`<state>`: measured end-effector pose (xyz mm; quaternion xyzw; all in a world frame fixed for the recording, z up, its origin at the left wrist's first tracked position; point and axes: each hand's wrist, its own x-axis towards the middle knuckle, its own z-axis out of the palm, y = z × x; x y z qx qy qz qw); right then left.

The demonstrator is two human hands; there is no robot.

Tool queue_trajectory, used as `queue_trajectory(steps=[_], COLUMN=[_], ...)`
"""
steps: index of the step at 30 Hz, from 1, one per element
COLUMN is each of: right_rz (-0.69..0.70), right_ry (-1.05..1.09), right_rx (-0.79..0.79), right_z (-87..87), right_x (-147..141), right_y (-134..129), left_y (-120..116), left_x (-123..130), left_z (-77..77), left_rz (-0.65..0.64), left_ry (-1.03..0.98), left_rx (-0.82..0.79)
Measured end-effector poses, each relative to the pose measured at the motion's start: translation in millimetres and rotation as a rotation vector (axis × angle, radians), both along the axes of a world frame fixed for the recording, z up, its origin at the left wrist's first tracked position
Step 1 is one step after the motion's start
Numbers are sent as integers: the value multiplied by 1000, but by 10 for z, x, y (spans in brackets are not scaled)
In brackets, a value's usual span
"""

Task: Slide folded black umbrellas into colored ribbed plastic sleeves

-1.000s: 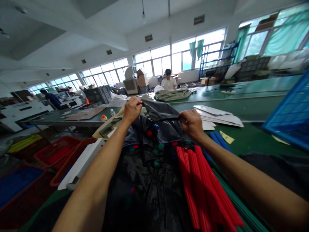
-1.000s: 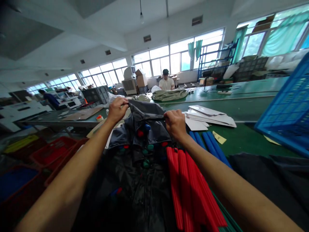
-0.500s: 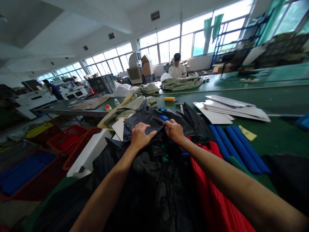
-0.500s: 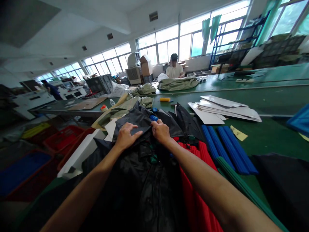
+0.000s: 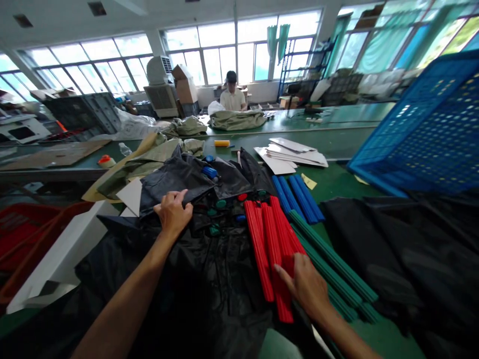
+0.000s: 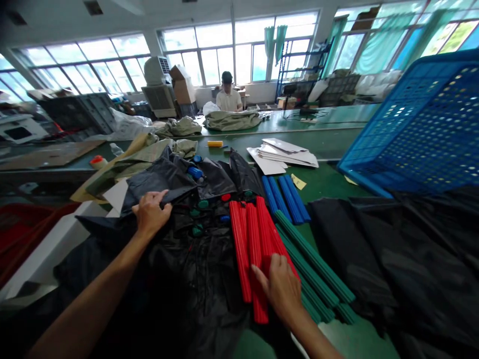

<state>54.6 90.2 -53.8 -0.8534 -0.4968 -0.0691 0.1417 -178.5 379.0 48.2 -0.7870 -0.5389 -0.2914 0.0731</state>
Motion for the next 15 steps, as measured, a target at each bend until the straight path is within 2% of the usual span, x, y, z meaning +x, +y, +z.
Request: queue_trajectory(steps=[2,4,6,9,13,15], right_rz=[5,27,38,18,-11,-2], right_ry=[-3,-5,18,120,307,378], right_rx=[-120,-179,-172,-63,178,300], right_z=[-145,-181,-191,-315,-629,-703], right_x=[-86,-166,-231,-331,-460,-460], right_y=[-237,-324,-353,-414,-525,-563], left_y=[-49,-78,-90,-90,-69,-41], left_x=[-26,-52,-75,-92,-64,-36], left_z=[4,8,16,38,111,176], left_rz=[57,95,110,115,116,102], left_ry=[-50,-89,-111,-140,-173,-186], left_rx=[3,-19,-58,-99,-110,-124])
